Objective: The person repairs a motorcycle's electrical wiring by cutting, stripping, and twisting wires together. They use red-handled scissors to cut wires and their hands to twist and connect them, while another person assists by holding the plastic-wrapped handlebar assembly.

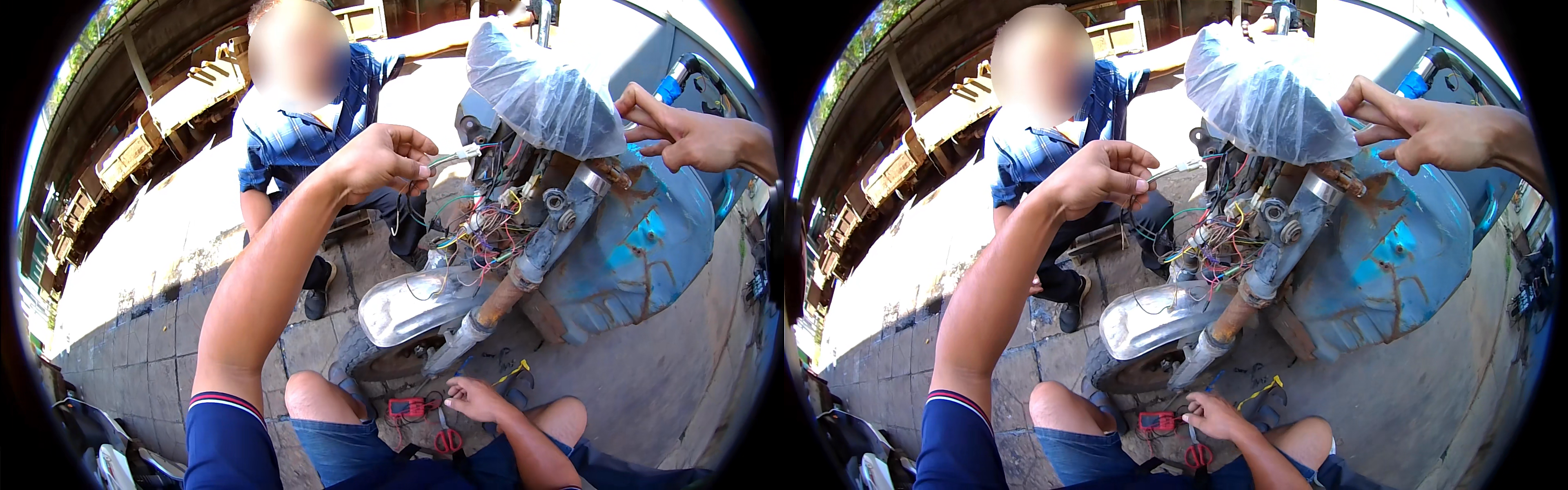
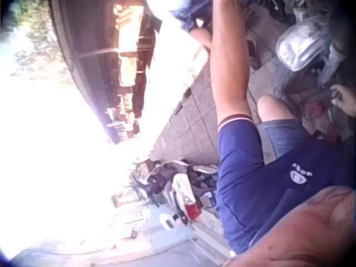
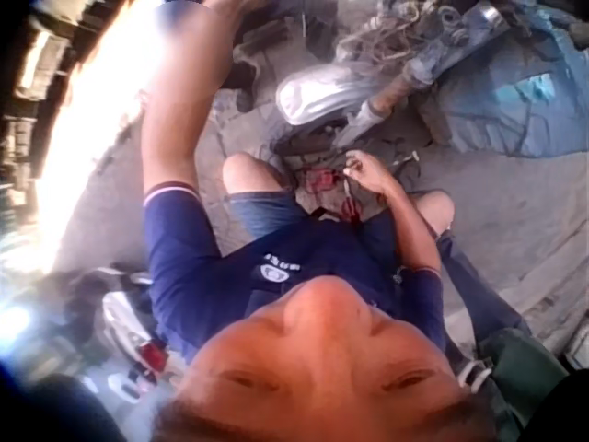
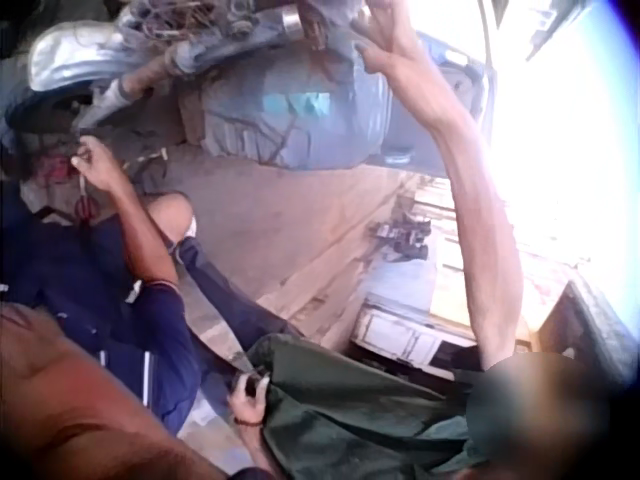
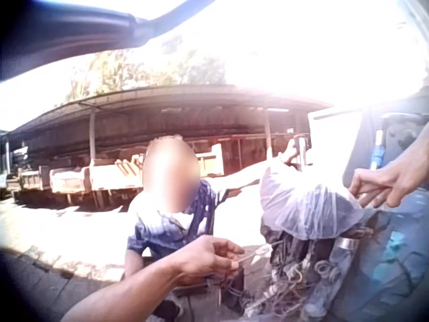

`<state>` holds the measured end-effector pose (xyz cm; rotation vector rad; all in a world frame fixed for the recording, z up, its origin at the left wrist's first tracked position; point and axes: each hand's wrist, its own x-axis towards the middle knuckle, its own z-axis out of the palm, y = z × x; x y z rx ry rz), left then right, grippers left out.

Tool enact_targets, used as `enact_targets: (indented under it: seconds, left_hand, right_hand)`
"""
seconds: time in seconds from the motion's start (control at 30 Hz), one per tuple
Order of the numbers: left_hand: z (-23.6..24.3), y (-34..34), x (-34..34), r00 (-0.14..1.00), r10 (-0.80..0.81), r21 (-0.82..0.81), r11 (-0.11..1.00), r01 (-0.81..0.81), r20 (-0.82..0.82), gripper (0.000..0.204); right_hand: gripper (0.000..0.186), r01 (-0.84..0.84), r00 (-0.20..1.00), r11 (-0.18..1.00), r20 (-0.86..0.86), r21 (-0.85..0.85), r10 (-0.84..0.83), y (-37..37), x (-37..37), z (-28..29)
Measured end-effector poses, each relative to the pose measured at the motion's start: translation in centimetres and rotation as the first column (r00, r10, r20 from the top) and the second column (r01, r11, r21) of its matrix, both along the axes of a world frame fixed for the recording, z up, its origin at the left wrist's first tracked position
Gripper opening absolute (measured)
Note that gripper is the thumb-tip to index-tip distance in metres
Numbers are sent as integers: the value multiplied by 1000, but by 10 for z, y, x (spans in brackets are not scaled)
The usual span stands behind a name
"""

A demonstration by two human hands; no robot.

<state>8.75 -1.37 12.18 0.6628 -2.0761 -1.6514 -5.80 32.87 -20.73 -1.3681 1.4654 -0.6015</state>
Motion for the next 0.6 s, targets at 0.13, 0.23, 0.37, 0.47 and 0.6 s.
enact_targets:
  seconds: [0.13,0.23,0.37,0.47,0.6]
  left_hand:
    - [-2,1,4,999,-16,99,995,20,-41,30]
    - [-7,3,3,994,-36,177,983,54,-103,30]
    - [-11,7,3,979,-87,254,958,133,-185,32]
    - [-11,12,3,973,-102,266,951,157,-209,34]
    - [-13,17,6,964,-127,260,947,187,-232,37]
  right_hand:
    - [46,41,973,986,232,-160,-3,-25,14,77]
    - [42,182,930,928,364,-324,-55,-55,28,148]
    - [39,470,828,761,522,-447,-205,-104,42,201]
    - [37,605,769,634,558,-481,-312,-143,46,222]
    - [20,606,795,591,432,-533,-425,-178,45,231]
